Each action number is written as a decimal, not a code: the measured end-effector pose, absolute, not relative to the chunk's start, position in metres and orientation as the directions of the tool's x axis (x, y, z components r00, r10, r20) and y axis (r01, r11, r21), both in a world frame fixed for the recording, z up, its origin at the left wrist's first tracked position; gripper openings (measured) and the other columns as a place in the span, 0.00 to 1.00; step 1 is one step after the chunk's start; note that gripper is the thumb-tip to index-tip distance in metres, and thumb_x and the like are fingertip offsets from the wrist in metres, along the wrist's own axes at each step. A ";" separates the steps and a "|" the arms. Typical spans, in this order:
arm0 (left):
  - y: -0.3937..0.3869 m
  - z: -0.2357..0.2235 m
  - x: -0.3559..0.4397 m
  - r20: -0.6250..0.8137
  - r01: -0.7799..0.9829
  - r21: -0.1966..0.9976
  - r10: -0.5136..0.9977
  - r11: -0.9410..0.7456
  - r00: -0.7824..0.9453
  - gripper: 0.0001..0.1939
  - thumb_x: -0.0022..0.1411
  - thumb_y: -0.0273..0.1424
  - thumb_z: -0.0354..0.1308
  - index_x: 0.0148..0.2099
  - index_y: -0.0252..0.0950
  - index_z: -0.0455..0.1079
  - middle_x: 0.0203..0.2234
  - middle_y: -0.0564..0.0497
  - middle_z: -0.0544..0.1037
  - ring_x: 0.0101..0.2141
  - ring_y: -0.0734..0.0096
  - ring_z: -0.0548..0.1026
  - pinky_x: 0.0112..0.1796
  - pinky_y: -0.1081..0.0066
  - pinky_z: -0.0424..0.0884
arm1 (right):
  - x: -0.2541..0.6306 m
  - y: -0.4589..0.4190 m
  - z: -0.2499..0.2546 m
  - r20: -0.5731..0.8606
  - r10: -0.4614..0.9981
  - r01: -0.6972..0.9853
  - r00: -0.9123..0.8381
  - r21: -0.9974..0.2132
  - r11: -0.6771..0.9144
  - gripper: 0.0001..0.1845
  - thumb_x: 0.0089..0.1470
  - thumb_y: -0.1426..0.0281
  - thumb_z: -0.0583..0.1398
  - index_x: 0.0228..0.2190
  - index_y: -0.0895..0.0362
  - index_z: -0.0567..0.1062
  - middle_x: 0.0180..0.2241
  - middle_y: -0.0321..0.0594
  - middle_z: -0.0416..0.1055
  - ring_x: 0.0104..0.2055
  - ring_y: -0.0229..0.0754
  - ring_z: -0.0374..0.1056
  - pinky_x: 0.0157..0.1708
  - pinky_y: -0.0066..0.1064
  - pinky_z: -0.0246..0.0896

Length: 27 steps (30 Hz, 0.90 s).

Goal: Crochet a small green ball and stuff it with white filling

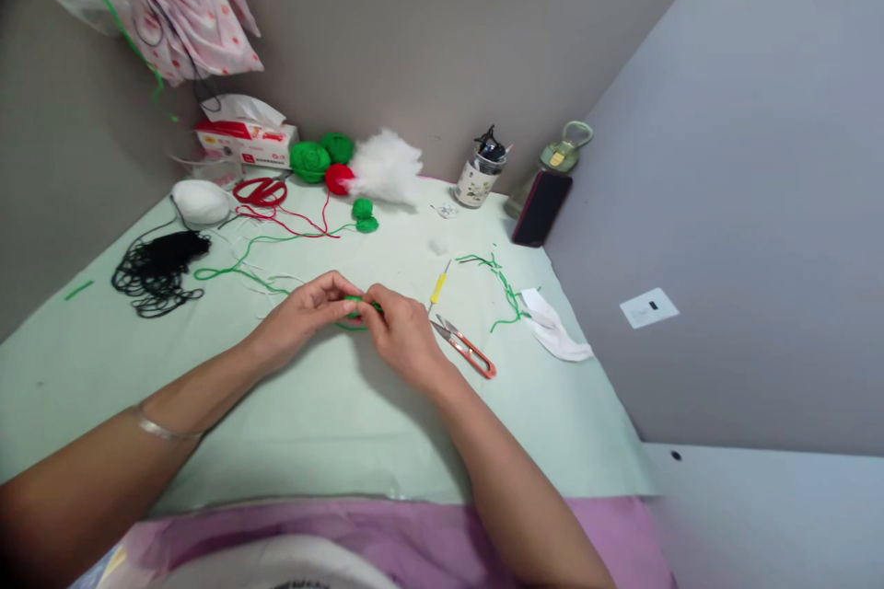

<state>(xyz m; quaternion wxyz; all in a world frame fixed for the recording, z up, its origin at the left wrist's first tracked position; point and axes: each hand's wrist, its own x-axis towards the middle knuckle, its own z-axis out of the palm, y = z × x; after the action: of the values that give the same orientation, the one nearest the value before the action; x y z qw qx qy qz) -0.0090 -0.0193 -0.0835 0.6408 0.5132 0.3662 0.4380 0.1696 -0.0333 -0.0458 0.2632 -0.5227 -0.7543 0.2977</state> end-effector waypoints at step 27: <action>-0.021 -0.084 -0.003 -0.111 -0.270 0.937 0.921 0.223 0.374 0.13 0.62 0.38 0.64 0.45 0.35 0.77 0.39 0.48 0.80 0.42 0.66 0.79 0.49 0.63 0.73 | 0.168 -0.022 -0.066 -0.024 0.981 0.476 -0.194 -0.876 0.073 0.13 0.55 0.60 0.60 0.24 0.55 0.68 0.20 0.27 0.55 0.25 0.35 0.50 0.26 0.29 0.43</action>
<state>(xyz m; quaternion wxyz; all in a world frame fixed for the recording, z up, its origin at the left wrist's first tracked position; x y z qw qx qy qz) -0.0035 -0.0208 -0.0836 0.6942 0.4527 0.3597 0.4287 0.1681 -0.0219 -0.0656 0.3155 -0.5511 -0.6610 0.3998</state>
